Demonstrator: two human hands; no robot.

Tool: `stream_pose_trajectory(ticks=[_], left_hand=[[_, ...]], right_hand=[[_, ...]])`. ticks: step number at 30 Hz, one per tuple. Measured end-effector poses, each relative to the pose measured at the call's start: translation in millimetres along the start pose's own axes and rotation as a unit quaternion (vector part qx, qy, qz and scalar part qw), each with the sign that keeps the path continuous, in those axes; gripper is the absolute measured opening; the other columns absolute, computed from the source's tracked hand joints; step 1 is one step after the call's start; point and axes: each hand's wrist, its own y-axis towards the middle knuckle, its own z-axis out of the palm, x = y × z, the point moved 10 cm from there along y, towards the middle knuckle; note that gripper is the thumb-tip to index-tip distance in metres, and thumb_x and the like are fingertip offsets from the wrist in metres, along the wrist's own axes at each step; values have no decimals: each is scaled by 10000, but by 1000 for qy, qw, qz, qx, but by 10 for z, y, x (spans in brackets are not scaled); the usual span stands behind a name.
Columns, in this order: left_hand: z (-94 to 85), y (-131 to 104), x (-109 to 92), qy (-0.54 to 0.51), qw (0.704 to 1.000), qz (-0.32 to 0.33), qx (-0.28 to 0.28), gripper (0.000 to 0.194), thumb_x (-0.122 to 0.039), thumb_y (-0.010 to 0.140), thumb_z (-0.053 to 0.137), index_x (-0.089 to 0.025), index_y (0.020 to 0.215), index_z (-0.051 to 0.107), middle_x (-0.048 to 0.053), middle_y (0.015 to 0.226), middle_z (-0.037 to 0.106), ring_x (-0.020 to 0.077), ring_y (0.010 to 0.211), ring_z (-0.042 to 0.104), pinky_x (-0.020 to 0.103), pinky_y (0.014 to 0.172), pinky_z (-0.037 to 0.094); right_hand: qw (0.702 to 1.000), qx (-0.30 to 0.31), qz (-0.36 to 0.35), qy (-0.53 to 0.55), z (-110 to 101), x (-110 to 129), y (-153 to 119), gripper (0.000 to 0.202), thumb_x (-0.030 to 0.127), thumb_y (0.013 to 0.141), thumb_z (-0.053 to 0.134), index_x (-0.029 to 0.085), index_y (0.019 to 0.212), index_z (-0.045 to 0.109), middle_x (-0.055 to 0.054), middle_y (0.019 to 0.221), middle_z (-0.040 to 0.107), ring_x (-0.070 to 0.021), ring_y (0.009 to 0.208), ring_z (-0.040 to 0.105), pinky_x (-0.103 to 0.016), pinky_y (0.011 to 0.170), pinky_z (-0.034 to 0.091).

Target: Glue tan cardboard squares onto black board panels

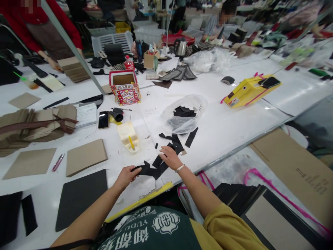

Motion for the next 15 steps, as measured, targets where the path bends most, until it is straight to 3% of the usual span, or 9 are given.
stream_pose_trajectory(ticks=[3, 6, 11, 15], left_hand=[[50, -3, -100, -12, 999, 17, 29, 377, -512, 655, 586, -145, 580, 548, -54, 386, 411, 64, 363, 333, 199, 389, 234], [28, -17, -181, -25, 999, 26, 35, 372, -501, 663, 590, -146, 568, 533, -53, 391, 414, 60, 364, 329, 199, 386, 226], [-98, -34, -223, -82, 995, 53, 5, 364, -468, 668, 606, -151, 537, 482, -54, 409, 422, 54, 382, 349, 193, 404, 256], [-99, -34, -145, -138, 989, 52, 3, 353, -459, 677, 608, -140, 576, 495, -53, 415, 430, 46, 383, 347, 188, 405, 257]], right_hand=[[973, 151, -42, 167, 266, 471, 34, 311, 380, 757, 558, 193, 1002, 602, -46, 1019, 602, -160, 956, 530, -278, 842, 395], [932, 257, 27, 253, 481, 612, -28, 264, 404, 723, 583, 163, 808, 650, 3, 712, 624, -123, 676, 553, -223, 643, 422], [893, 295, 85, 330, 583, 646, -150, 297, 415, 729, 564, 141, 777, 668, 9, 679, 626, -112, 649, 535, -214, 643, 404], [890, 289, 104, 337, 683, 702, -203, 287, 419, 671, 620, 135, 685, 661, -2, 668, 622, -112, 637, 527, -207, 607, 400]])
